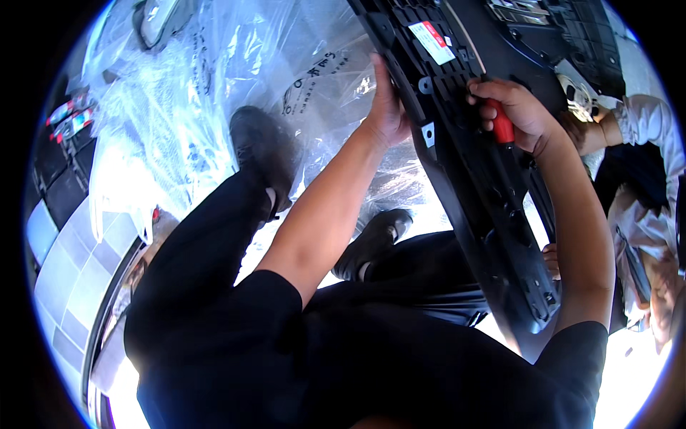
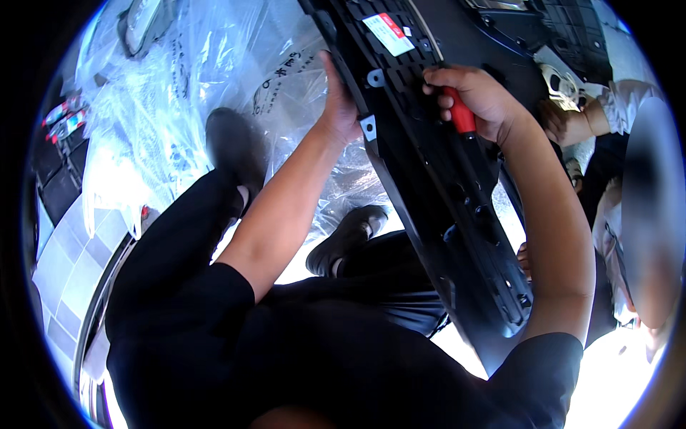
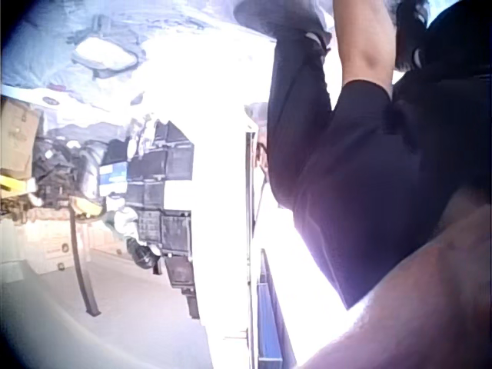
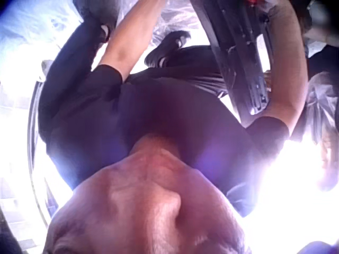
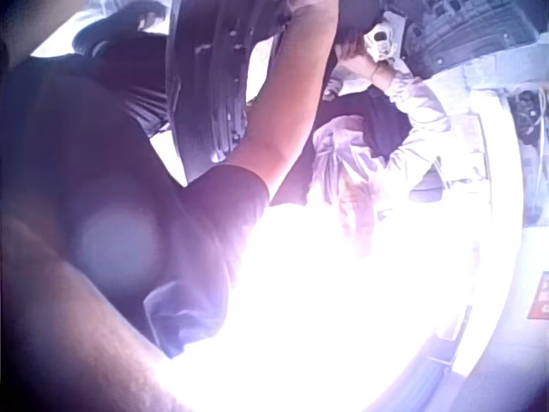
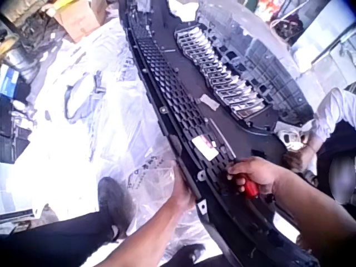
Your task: The person unscrews and removes components from a black plastic car bumper assembly using a screwdriver and by hand while another person holds the part.
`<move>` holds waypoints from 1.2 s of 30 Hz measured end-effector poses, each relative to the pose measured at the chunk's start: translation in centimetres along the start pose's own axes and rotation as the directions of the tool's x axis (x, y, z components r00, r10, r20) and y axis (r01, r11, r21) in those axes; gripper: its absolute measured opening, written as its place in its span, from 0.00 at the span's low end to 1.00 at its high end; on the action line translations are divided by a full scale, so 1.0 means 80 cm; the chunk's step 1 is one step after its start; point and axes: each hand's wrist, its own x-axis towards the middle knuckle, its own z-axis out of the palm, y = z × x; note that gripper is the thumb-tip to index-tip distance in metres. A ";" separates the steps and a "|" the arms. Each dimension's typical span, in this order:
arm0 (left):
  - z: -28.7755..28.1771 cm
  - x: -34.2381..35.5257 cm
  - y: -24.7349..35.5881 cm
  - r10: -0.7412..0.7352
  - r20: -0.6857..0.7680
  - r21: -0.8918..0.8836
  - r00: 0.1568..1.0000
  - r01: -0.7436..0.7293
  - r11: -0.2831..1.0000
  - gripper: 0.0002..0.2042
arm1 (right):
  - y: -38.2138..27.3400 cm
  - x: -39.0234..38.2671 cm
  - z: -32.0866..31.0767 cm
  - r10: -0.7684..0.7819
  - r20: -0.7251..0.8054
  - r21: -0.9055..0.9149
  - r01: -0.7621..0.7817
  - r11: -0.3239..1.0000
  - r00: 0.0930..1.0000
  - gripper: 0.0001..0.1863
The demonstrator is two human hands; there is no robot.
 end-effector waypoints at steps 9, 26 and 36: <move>0.047 -0.011 0.029 0.115 -0.096 0.093 0.989 -0.106 0.990 0.55 | -0.032 -0.034 0.047 -0.198 -0.218 -0.400 0.098 0.911 0.956 0.18; 0.002 0.011 -0.012 0.172 0.010 -0.311 0.985 -0.160 0.937 0.44 | 0.000 0.034 0.090 -0.853 -0.292 -0.938 0.045 0.344 0.432 0.12; -0.026 0.018 -0.038 0.086 0.083 -0.113 0.993 -0.077 0.991 0.36 | 0.017 0.027 0.097 -0.891 -0.109 -0.960 0.185 0.209 0.440 0.12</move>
